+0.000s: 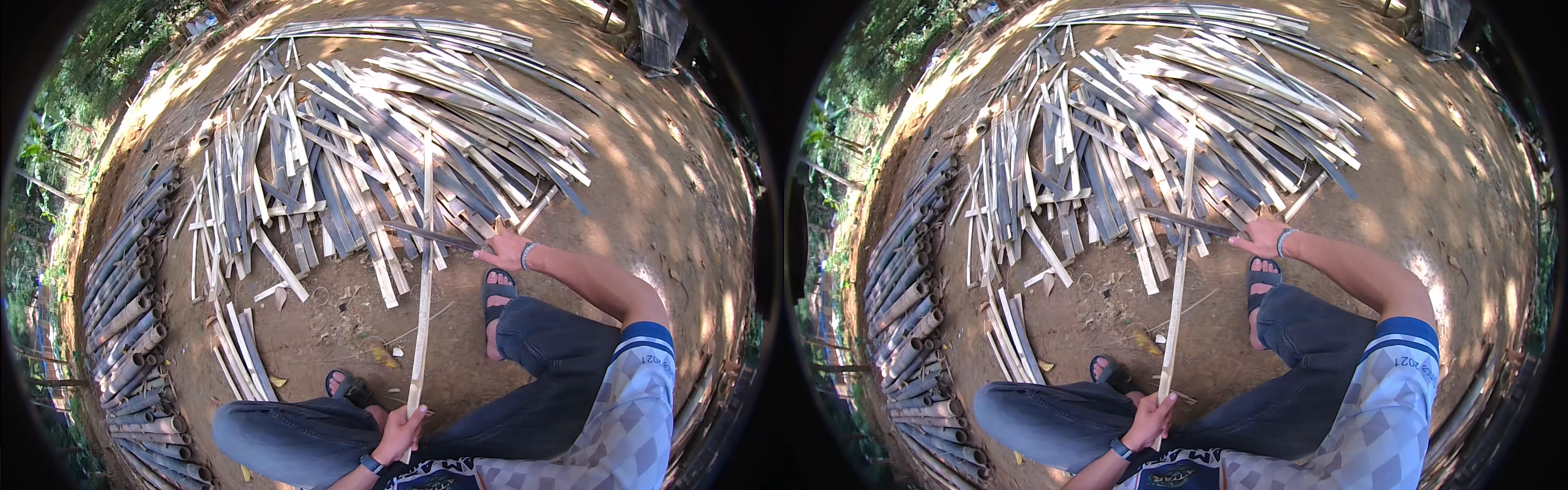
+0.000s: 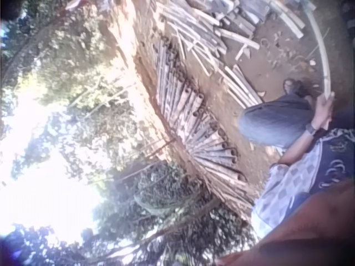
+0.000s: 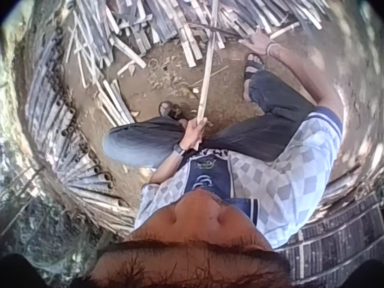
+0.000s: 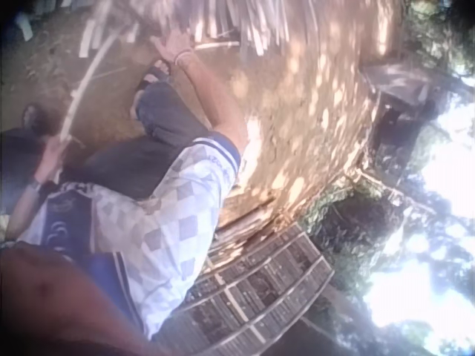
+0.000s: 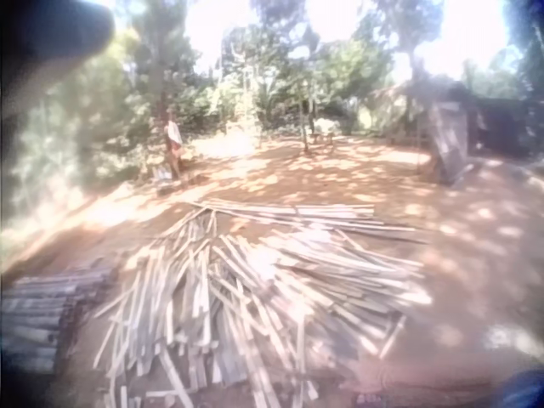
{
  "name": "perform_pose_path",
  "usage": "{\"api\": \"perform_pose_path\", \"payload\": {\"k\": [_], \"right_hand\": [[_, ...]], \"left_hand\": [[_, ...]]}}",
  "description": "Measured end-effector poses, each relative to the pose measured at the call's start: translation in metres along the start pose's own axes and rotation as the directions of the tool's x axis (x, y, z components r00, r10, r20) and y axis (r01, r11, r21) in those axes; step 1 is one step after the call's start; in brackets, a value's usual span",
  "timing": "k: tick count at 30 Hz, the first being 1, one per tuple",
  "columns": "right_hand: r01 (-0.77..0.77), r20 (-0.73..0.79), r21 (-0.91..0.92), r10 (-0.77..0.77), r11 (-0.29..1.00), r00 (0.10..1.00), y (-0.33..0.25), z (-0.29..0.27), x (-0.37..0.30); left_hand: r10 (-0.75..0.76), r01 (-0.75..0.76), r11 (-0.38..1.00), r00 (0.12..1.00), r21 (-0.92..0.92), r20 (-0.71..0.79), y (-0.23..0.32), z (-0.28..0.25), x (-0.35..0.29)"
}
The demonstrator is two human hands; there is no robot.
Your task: The person uses a knife to shave thin strips of bamboo while holding them by hand.
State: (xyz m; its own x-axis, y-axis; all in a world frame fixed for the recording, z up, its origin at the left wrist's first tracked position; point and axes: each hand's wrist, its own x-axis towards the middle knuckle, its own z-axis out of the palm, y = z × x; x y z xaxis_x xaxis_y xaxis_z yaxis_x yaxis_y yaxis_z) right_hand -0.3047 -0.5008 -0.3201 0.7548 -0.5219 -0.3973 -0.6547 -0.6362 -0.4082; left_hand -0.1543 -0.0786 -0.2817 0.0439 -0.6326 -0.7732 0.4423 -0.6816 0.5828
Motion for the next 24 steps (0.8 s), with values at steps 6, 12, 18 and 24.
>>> {"api": "perform_pose_path", "payload": {"k": [6, 12, 18, 24], "right_hand": [[0.371, 0.173, -0.018, -0.363, 0.928, 0.916, -0.031, 0.038, -0.067], [0.277, 0.165, -0.014, -0.271, 0.961, 0.948, -0.027, 0.034, -0.052], [0.220, 0.120, -0.037, -0.214, 0.975, 0.969, -0.029, 0.032, -0.043], [0.441, 0.282, -0.157, -0.388, 0.884, 0.878, -0.044, 0.038, -0.063]], "left_hand": [[0.032, -0.031, 0.993, 0.999, 0.112, -0.010, 0.001, 0.004, 0.003], [0.093, -0.047, 0.945, 0.988, 0.324, -0.127, 0.012, 0.011, 0.005], [0.121, -0.061, 0.928, 0.983, 0.368, -0.141, 0.018, 0.012, 0.005], [0.113, -0.045, 0.923, 0.981, 0.383, -0.158, 0.013, 0.010, 0.003]]}}
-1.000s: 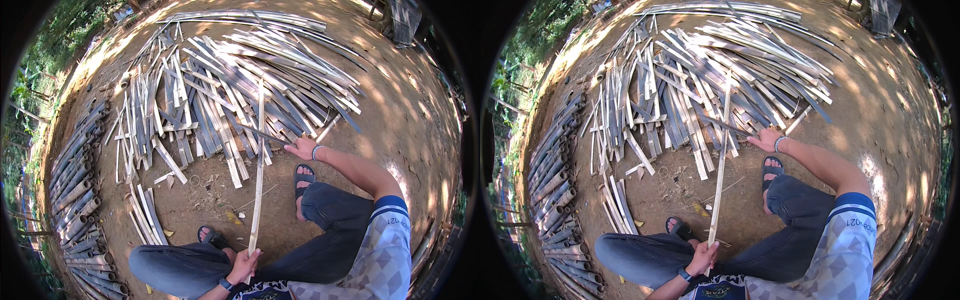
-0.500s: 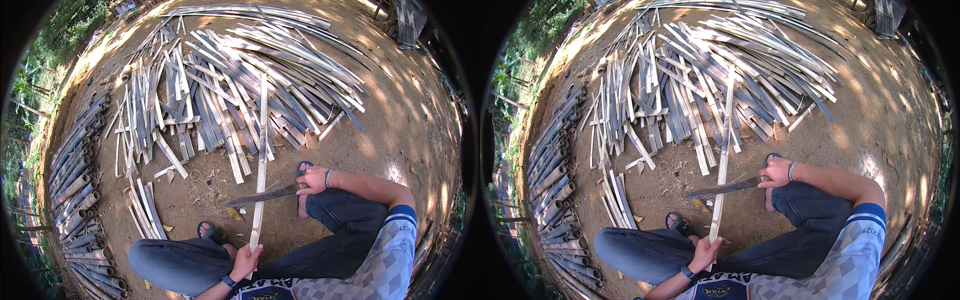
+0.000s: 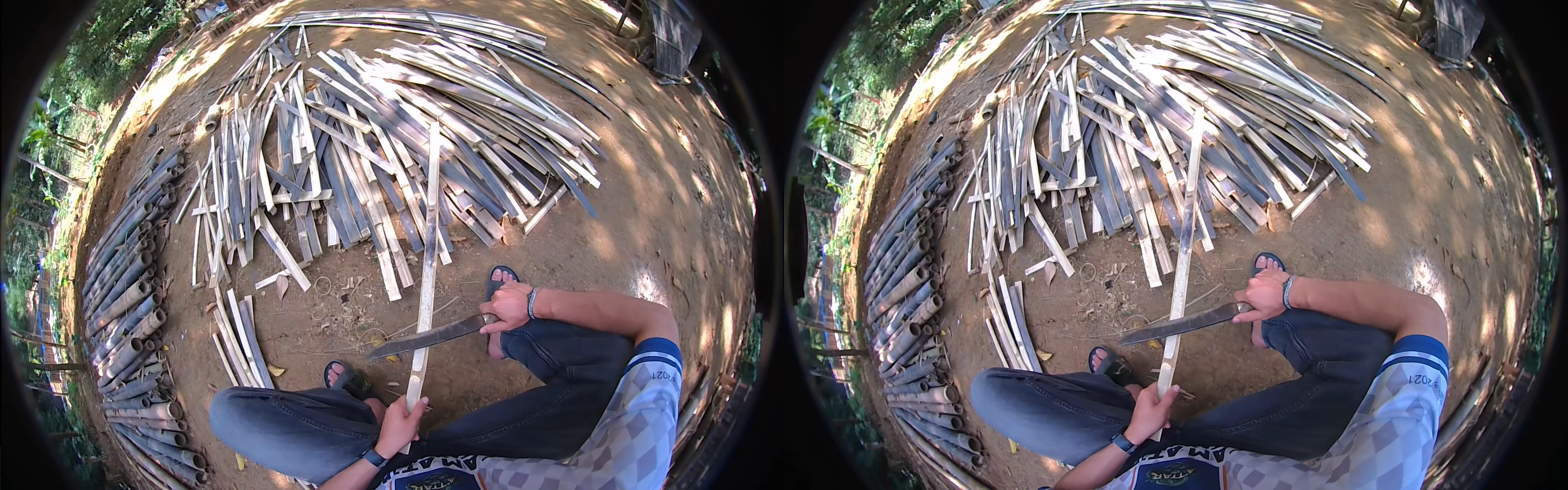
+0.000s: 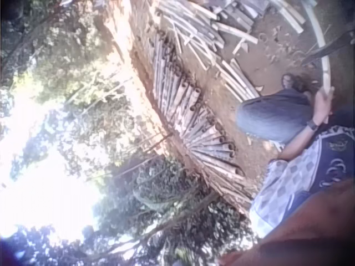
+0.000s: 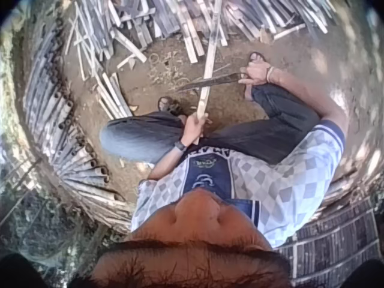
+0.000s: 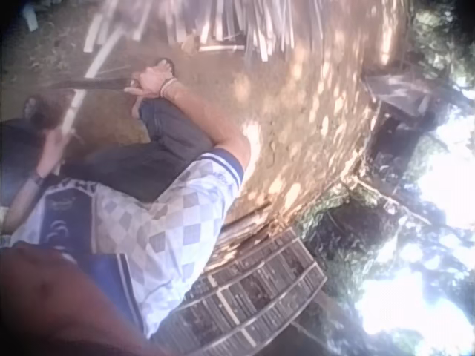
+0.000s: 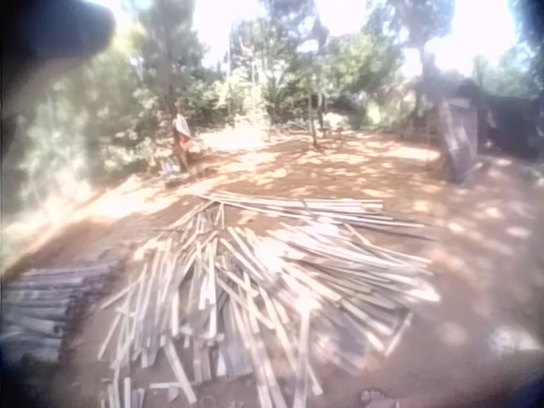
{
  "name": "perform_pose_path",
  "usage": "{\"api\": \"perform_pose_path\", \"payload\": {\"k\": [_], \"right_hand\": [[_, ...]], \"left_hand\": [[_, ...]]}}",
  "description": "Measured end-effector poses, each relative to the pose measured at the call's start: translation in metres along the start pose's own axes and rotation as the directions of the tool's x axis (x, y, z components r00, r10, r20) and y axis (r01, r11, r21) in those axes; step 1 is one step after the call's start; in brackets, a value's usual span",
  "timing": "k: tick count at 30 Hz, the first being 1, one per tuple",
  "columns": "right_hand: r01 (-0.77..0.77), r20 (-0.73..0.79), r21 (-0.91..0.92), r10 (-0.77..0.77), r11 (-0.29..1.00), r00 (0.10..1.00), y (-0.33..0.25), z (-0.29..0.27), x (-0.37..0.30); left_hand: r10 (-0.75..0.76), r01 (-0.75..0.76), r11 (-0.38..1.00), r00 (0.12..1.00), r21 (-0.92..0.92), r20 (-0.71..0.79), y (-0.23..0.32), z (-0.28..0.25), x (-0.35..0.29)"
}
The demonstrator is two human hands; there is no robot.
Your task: The person uses a knife to shave thin strips of bamboo while holding them by hand.
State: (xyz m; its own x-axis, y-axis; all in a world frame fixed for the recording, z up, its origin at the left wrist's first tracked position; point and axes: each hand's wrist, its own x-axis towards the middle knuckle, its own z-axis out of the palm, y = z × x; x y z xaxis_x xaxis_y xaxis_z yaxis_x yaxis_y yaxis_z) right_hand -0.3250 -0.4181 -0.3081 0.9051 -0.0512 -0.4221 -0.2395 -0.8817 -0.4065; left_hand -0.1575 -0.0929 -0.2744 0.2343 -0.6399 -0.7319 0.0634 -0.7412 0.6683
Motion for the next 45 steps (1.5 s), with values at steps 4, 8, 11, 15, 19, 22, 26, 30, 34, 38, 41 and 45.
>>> {"api": "perform_pose_path", "payload": {"k": [4, 8, 11, 15, 19, 22, 26, 30, 34, 38, 41, 45], "right_hand": [[-0.143, -0.116, 0.165, 0.163, 0.976, 0.980, 0.019, -0.001, 0.003], [-0.228, -0.073, 0.180, 0.244, 0.957, 0.967, 0.030, -0.022, 0.005], [-0.014, -0.146, 0.126, 0.032, 0.992, 0.989, 0.028, 0.003, 0.003], [-0.068, -0.112, 0.086, 0.077, 0.994, 0.991, 0.029, -0.001, 0.003], [-0.253, -0.105, 0.240, 0.284, 0.937, 0.953, 0.040, -0.021, 0.010], [-0.123, -0.118, 0.207, 0.149, 0.971, 0.982, 0.035, -0.008, 0.006], [-0.122, -0.059, 0.158, 0.133, 0.980, 0.989, 0.034, -0.007, 0.009], [-0.298, -0.080, 0.205, 0.319, 0.933, 0.944, 0.044, -0.024, 0.010], [-0.246, -0.076, 0.226, 0.269, 0.943, 0.960, 0.039, -0.019, 0.005], [-0.202, 0.001, 0.163, 0.205, 0.966, 0.979, 0.041, -0.018, 0.005], [-0.349, -0.042, 0.183, 0.362, 0.919, 0.931, 0.057, -0.023, 0.008], [-0.430, -0.115, 0.238, 0.465, 0.871, 0.878, 0.078, -0.029, 0.010]], "left_hand": [[0.014, -0.013, 0.998, 1.000, 0.055, -0.013, -0.001, 0.002, 0.002], [-0.006, 0.008, 0.999, 1.000, 0.049, -0.023, 0.007, 0.000, -0.002], [0.006, -0.004, 0.998, 1.000, 0.068, -0.020, 0.005, 0.000, 0.000], [0.029, -0.025, 0.992, 0.999, 0.124, -0.037, 0.002, 0.001, 0.001], [-0.015, 0.017, 0.998, 1.000, 0.065, -0.027, 0.006, 0.000, 0.001], [-0.007, 0.009, 0.998, 1.000, 0.064, -0.024, 0.004, -0.001, 0.000], [0.004, -0.002, 0.996, 1.000, 0.086, -0.025, -0.004, -0.001, 0.002], [-0.002, 0.003, 0.998, 1.000, 0.055, -0.016, -0.005, -0.001, 0.006], [-0.012, 0.013, 0.998, 1.000, 0.065, -0.012, -0.001, -0.002, 0.002], [0.011, -0.008, 0.995, 1.000, 0.102, -0.023, -0.001, -0.002, 0.000], [0.004, -0.003, 0.997, 1.000, 0.077, -0.007, 0.002, 0.001, -0.001], [-0.009, 0.009, 0.998, 1.000, 0.059, 0.003, 0.002, -0.001, -0.001]]}}
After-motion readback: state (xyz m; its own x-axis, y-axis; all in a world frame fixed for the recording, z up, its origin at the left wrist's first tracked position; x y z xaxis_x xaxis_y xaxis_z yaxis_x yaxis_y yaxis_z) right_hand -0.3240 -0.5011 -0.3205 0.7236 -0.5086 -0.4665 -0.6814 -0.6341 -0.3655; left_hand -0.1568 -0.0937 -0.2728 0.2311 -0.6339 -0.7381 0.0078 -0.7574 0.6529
